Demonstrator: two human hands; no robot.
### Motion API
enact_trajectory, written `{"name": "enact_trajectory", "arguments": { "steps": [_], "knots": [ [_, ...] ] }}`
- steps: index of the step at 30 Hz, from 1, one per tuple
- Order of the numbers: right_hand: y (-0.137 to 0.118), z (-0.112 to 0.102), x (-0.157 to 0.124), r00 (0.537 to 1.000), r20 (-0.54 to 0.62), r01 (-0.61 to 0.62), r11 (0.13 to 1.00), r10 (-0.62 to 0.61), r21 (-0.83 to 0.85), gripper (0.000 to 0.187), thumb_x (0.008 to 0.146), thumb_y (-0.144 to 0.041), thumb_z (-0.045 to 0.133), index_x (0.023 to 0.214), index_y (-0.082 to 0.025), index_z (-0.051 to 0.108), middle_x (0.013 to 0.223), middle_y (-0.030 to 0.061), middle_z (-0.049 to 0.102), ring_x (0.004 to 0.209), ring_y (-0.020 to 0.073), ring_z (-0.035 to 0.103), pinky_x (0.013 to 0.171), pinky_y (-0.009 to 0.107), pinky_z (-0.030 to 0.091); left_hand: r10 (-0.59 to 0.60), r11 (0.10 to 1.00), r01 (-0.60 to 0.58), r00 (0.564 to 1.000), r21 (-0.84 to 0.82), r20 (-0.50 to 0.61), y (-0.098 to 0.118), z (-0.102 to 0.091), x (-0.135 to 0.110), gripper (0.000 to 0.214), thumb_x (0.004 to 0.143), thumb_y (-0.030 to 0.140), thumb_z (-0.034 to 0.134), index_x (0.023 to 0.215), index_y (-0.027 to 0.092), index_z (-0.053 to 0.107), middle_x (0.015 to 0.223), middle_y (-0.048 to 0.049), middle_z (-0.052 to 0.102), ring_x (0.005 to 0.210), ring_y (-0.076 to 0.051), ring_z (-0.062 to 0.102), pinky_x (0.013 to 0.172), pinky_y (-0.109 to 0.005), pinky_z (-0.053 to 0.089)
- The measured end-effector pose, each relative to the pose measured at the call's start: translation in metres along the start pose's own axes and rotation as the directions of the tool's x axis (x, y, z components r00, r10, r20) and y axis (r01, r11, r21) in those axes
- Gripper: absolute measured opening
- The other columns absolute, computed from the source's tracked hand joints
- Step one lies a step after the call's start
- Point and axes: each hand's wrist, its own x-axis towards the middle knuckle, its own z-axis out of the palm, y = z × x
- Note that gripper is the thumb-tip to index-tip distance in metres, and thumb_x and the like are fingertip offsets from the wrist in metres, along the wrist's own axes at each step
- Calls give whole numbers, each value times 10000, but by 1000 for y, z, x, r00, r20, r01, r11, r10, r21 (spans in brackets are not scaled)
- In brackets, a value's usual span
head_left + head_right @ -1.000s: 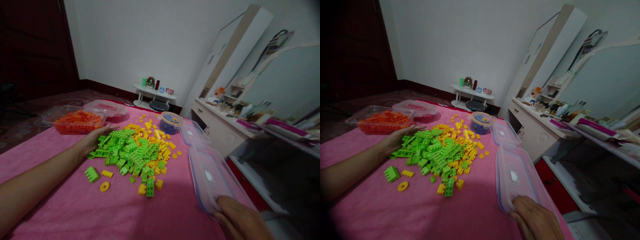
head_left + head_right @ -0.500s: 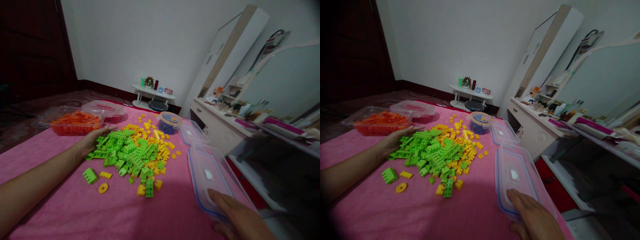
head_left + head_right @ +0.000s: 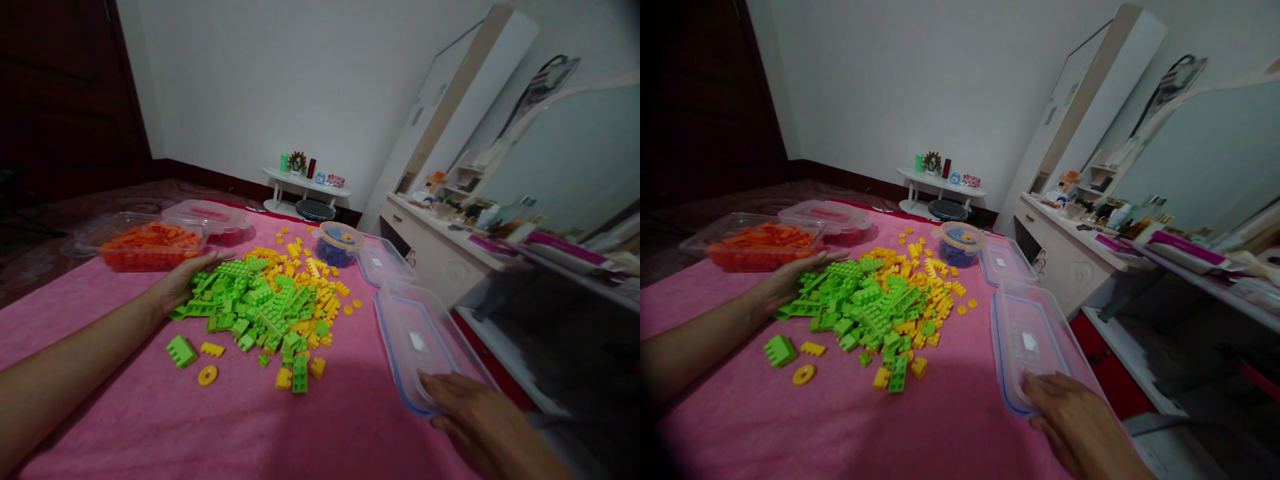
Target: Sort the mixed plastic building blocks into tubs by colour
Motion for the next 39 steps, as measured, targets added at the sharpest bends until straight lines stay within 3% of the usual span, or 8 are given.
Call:
{"name": "enact_trajectory", "arguments": {
  "steps": [4,11,15,18,21,26,32,39],
  "knots": [
    [2,1,2,997,19,74,996,-75,53,265,804,-234,459,964,-222,670,875,70,730,764,197,693,679,262,570,12,1000,-12,1000,16,17,-3,-5,4,551,801,431,569,1296,200,496,1043,-78,691,863,-243,654,739,-357,535],
    [10,-20,4,947,296,-152,986,128,61,568,663,-474,689,1174,-234,628,1125,96,668,957,285,660,791,380,560,-24,1000,25,999,-18,27,-2,-5,5,504,823,383,561,1292,207,502,967,-64,708,821,-236,665,728,-367,542],
    [7,-46,57,929,314,-237,967,198,89,494,746,-497,614,1178,-257,619,1156,89,653,987,279,648,810,391,538,-37,995,39,999,-93,31,-2,-4,8,466,783,340,615,1225,201,562,878,-58,715,769,-238,678,707,-384,553],
    [-7,-49,125,968,238,-129,974,83,187,363,824,-426,544,1122,-239,631,1130,86,664,1004,247,634,847,373,504,-25,990,33,998,-140,56,-4,-6,12,424,731,311,671,1126,166,628,864,-84,715,732,-244,684,692,-385,560],
    [-22,-20,202,992,120,14,958,-50,287,309,826,-338,550,1090,-198,623,1087,90,665,988,226,623,863,355,475,8,986,3,998,-169,69,-5,-6,14,388,705,305,695,1062,159,661,869,-95,716,725,-244,685,685,-375,559],
    [-30,75,326,996,-49,86,927,-73,364,362,761,-170,568,1121,-143,577,1179,117,589,1118,210,525,967,353,392,102,983,-93,994,-159,49,-8,-9,16,409,679,333,719,1029,125,684,900,-109,718,741,-232,680,672,-326,544],
    [-24,155,432,957,-5,-270,893,291,361,364,780,-172,546,1138,-114,568,1204,161,517,1161,252,469,1010,377,342,177,977,-164,980,-135,93,-12,-15,24,445,699,373,704,1057,109,681,974,-137,706,810,-231,670,719,-305,516],
    [-8,197,473,748,117,-657,706,653,263,463,806,-259,538,1215,-45,501,1345,281,310,1238,386,352,974,474,345,158,980,-147,984,-133,81,-11,-12,25,446,684,373,715,1050,120,689,954,-132,709,770,-213,667,715,-304,504]
  ]
}}
